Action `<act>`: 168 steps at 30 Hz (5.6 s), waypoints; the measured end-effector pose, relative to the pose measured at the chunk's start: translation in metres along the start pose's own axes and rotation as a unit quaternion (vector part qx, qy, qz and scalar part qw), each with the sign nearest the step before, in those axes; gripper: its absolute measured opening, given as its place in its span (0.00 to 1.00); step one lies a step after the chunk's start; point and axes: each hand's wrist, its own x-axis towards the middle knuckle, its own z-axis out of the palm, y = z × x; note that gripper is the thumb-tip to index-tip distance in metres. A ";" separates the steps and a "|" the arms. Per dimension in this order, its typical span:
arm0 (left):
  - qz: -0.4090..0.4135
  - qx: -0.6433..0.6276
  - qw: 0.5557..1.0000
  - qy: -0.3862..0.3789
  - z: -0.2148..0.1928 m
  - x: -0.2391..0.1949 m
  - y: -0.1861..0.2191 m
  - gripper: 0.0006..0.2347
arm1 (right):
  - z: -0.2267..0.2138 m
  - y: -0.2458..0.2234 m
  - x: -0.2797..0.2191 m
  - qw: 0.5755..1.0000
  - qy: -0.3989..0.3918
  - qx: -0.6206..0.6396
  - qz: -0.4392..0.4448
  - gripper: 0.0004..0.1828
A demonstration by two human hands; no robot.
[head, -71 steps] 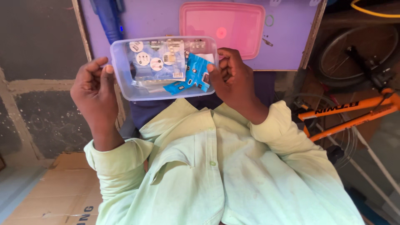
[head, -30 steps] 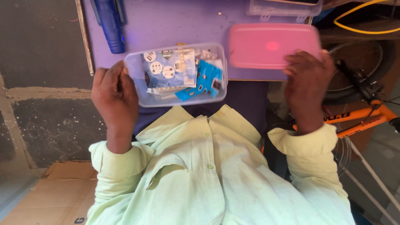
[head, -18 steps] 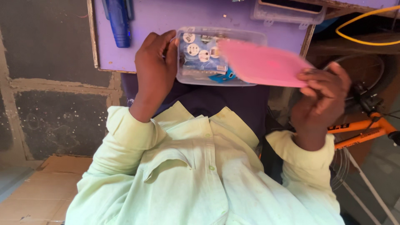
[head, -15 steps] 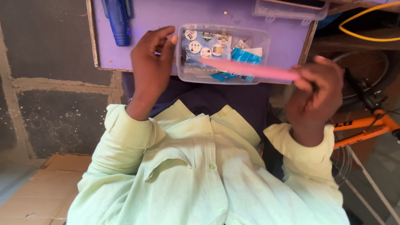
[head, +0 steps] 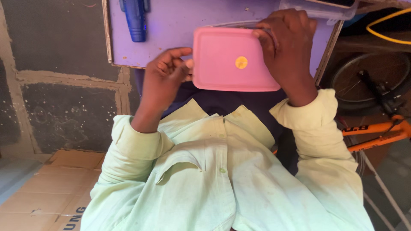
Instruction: The person uses a soldering iron to work on a small circuit board, then opens a pink parts box to retrieve a small component. They use tweezers to handle the component and return to soldering the circuit board on a purple workbench.
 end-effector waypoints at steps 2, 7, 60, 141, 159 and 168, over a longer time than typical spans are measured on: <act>0.000 0.002 1.000 -0.005 0.004 -0.002 -0.003 0.13 | 0.002 0.003 -0.004 1.000 0.006 -0.008 0.021 0.07; -0.004 -0.020 1.000 0.008 0.007 0.000 -0.006 0.14 | 0.002 0.024 -0.030 0.947 0.013 0.270 0.173 0.28; -0.016 0.130 0.991 -0.012 0.018 0.001 0.026 0.22 | 0.023 0.021 -0.049 0.900 0.043 0.334 0.278 0.28; -0.019 0.029 0.998 -0.053 -0.001 -0.006 0.021 0.18 | -0.001 0.032 -0.071 0.805 -0.056 0.492 0.326 0.25; 0.085 -0.120 0.979 -0.142 -0.014 -0.026 0.025 0.25 | -0.039 0.014 -0.058 0.738 0.076 0.583 0.330 0.27; 0.120 -0.158 0.977 -0.077 -0.017 -0.023 0.017 0.18 | -0.078 -0.004 -0.004 0.666 0.119 0.686 0.267 0.29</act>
